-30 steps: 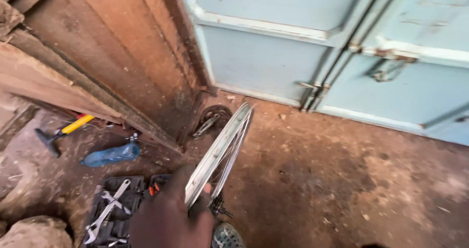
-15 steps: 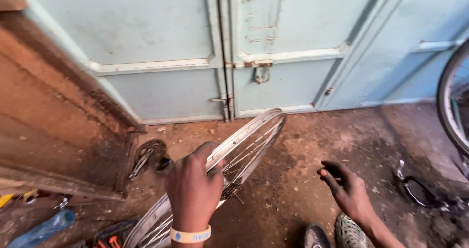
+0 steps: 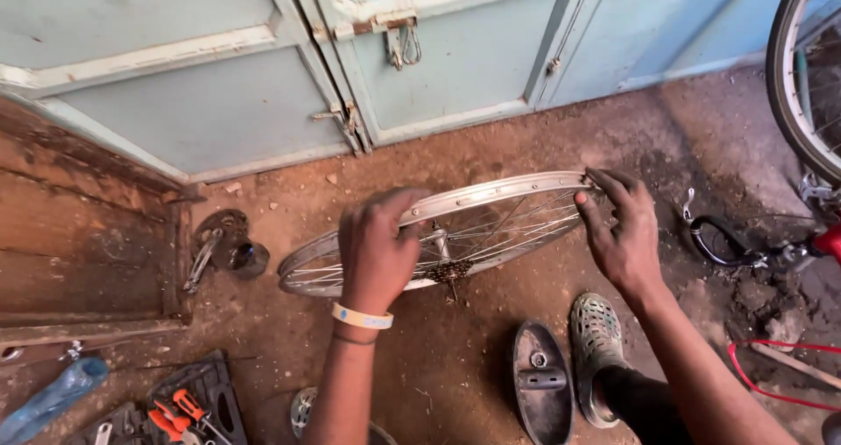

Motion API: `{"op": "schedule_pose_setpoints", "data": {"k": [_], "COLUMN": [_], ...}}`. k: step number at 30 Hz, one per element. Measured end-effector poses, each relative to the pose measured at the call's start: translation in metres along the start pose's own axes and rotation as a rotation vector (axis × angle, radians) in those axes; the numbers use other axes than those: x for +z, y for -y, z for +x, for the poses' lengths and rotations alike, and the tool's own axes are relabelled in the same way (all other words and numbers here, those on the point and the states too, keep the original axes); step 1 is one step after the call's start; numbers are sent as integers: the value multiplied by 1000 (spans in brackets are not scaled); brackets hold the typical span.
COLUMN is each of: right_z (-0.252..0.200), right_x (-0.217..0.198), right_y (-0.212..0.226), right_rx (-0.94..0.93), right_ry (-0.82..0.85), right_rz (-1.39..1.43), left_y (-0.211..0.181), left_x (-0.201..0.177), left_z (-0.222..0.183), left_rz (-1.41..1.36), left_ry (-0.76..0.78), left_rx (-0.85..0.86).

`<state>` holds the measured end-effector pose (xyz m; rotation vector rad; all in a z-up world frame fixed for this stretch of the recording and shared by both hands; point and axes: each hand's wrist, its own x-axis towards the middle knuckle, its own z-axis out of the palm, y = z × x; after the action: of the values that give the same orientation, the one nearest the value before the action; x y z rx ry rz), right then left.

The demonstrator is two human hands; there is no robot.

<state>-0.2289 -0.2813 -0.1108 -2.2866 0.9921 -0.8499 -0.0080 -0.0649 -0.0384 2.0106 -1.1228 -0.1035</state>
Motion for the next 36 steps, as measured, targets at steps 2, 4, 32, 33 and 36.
{"op": "schedule_pose_setpoints", "data": {"k": [2, 4, 32, 33, 36], "right_z": [8, 9, 16, 17, 18], "right_x": [-2, -1, -8, -6, -9], "right_y": [-3, -4, -23, -28, -10], "right_rx": [-22, -43, -169, -186, -254], "right_ry": [16, 40, 232, 223, 237], "right_rz": [-13, -19, 2, 9, -12], "left_y": [0, 10, 133, 132, 130], "left_x": [-1, -5, -17, -20, -25], "left_z": [5, 3, 18, 16, 10], "left_rz": [-51, -94, 124, 182, 181], "left_ry": [-1, 0, -282, -295, -308], "left_rx": [15, 22, 25, 47, 48]}}
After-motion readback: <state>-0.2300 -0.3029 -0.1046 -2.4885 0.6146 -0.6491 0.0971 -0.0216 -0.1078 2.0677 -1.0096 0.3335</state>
